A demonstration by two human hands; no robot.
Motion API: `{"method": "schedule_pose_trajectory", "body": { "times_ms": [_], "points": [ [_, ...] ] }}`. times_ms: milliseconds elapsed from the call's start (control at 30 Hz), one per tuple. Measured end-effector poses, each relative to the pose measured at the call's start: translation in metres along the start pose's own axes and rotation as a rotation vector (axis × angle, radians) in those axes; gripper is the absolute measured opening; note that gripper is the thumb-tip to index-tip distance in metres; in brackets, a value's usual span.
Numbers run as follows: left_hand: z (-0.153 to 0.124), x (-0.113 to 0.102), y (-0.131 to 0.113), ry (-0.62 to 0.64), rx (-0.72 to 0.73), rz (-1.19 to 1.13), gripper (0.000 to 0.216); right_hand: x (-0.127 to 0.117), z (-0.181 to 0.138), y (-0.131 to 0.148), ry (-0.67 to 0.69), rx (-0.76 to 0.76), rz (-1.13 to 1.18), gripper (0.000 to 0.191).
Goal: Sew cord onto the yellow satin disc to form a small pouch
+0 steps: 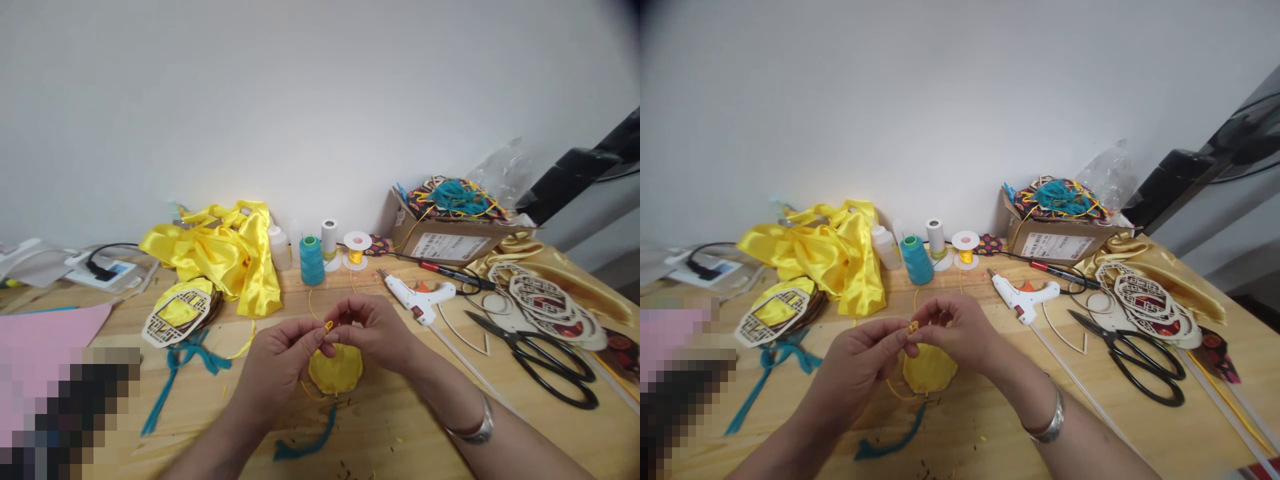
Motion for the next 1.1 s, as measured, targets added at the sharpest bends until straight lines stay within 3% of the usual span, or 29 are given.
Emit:
{"method": "schedule_pose_trajectory", "body": {
  "times_ms": [200,533,1100],
  "points": [
    [-0.001,-0.003,-0.001,-0.028,0.038,0.079,0.016,0.003,0.002,-0.006,0.006,0.068,0.183,0.016],
    [-0.003,-0.004,-0.007,-0.073,0.066,0.204,0.018,-0.001,0.001,-0.004,-0.011,0.069,0.062,0.014],
    [-0.007,-0.005,-0.022,-0.111,0.221,0.358,0.017,0.0,0.0,-0.003,-0.022,0.117,0.117,0.015]
  ]
}}
Point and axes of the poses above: each hand's wrist, its own z-axis towards the middle knuckle, its own x-axis out of the palm, y = z × x, the point moved 7 cm from there along z, towards the middle knuckle
